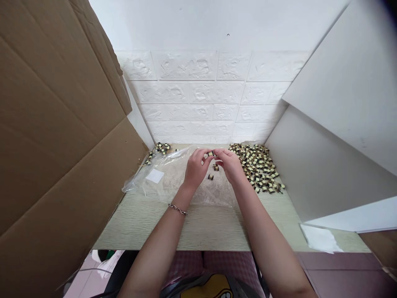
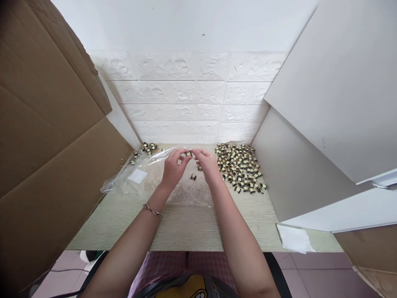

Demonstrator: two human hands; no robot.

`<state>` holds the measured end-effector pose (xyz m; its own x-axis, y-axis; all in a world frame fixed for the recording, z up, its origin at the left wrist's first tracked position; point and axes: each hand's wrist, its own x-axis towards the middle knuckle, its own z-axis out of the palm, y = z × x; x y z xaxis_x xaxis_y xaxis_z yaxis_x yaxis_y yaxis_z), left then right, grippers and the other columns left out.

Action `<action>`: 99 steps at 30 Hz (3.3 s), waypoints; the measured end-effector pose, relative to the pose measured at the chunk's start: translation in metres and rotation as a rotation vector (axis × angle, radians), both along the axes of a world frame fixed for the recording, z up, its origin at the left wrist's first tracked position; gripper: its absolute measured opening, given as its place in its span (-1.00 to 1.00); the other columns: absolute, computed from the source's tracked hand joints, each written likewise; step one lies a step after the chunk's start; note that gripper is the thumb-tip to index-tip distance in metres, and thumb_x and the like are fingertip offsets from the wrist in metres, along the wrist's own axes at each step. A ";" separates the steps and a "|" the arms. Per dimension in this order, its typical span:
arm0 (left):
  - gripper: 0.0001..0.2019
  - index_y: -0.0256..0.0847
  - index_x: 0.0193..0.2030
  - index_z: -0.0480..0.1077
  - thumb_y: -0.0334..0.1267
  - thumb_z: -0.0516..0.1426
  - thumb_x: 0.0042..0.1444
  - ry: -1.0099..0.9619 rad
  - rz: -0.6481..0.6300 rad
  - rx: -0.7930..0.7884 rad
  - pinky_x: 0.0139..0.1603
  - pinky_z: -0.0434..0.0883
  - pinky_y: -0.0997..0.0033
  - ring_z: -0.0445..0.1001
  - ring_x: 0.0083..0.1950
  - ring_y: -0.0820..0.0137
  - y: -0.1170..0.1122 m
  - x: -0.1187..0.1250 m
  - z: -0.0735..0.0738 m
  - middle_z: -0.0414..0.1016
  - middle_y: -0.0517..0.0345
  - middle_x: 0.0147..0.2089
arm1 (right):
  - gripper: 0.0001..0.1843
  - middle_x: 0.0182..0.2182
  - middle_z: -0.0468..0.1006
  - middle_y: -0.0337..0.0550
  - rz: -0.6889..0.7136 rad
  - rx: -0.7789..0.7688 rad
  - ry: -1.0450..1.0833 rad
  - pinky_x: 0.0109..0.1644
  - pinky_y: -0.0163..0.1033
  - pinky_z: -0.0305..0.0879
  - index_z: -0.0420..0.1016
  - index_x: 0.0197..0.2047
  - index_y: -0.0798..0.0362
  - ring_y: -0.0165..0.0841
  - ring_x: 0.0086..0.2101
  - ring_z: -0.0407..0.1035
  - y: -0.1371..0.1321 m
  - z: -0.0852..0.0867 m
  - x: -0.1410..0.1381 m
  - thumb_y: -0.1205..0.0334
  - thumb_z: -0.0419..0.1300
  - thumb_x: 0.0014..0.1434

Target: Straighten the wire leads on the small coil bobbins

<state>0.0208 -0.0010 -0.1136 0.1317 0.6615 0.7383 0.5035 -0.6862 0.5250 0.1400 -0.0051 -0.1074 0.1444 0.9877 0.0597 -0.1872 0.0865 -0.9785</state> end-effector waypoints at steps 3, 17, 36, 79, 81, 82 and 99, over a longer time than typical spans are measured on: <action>-0.87 -0.21 -0.25 0.32 -0.28 0.08 0.04 0.013 0.029 0.027 -0.32 0.29 0.48 0.29 -0.44 0.56 -0.001 0.000 0.001 0.37 0.18 -0.30 | -0.72 -0.60 0.32 -0.30 -0.055 0.054 -0.062 -0.40 -0.36 0.11 0.42 -0.51 0.09 -0.51 -0.52 0.18 0.001 0.001 0.000 0.02 0.19 -0.15; -0.85 -0.22 -0.28 0.33 -0.21 0.09 0.02 -0.022 0.134 0.109 -0.28 0.27 0.44 0.28 -0.48 0.56 -0.009 0.001 0.007 0.40 0.19 -0.36 | -0.76 -0.55 0.31 -0.27 -0.460 0.620 -0.621 -0.30 -0.30 0.11 0.24 -0.57 0.06 -0.44 -0.43 0.20 -0.012 0.006 -0.007 0.21 0.05 0.10; -0.84 -0.20 -0.21 0.31 -0.25 0.07 0.05 -0.047 0.174 0.249 -0.14 0.25 0.40 0.31 -0.43 0.54 -0.017 -0.001 0.016 0.42 0.15 -0.28 | -0.78 -0.56 0.29 -0.26 -0.526 0.683 -0.665 -0.31 -0.29 0.12 0.24 -0.53 0.05 -0.43 -0.44 0.20 -0.022 0.011 -0.012 0.22 0.01 0.14; -0.86 -0.19 -0.23 0.31 -0.24 0.06 0.06 0.025 0.283 0.247 -0.07 0.17 0.33 0.37 -0.31 0.45 -0.011 -0.003 0.012 0.43 0.14 -0.29 | -0.78 -0.47 0.41 -0.20 -0.392 0.543 -0.483 -0.22 -0.24 0.19 0.44 -0.46 0.07 -0.40 -0.37 0.27 -0.017 0.011 -0.011 0.11 0.08 0.05; -0.86 -0.19 -0.24 0.31 -0.24 0.06 0.06 0.038 0.284 0.257 -0.06 0.17 0.33 0.38 -0.29 0.44 -0.011 -0.003 0.011 0.44 0.13 -0.30 | -0.79 -0.48 0.41 -0.21 -0.381 0.526 -0.495 -0.25 -0.25 0.20 0.45 -0.43 0.06 -0.42 -0.41 0.25 -0.017 0.010 -0.011 0.09 0.13 0.00; -0.86 -0.19 -0.24 0.31 -0.25 0.06 0.06 0.043 0.284 0.260 -0.06 0.17 0.32 0.38 -0.28 0.43 -0.011 -0.002 0.010 0.44 0.13 -0.30 | -0.78 -0.48 0.41 -0.21 -0.381 0.516 -0.494 -0.27 -0.25 0.21 0.46 -0.43 0.06 -0.42 -0.43 0.25 -0.016 0.010 -0.011 0.09 0.14 -0.01; -0.86 -0.19 -0.22 0.31 -0.26 0.04 0.07 0.102 0.279 0.259 -0.03 0.15 0.32 0.38 -0.27 0.45 -0.011 -0.002 0.007 0.43 0.13 -0.27 | -0.80 -0.48 0.45 -0.22 -0.303 0.412 -0.223 -0.22 -0.23 0.21 0.49 -0.46 0.06 -0.39 -0.36 0.31 -0.011 0.004 -0.012 0.10 0.18 -0.05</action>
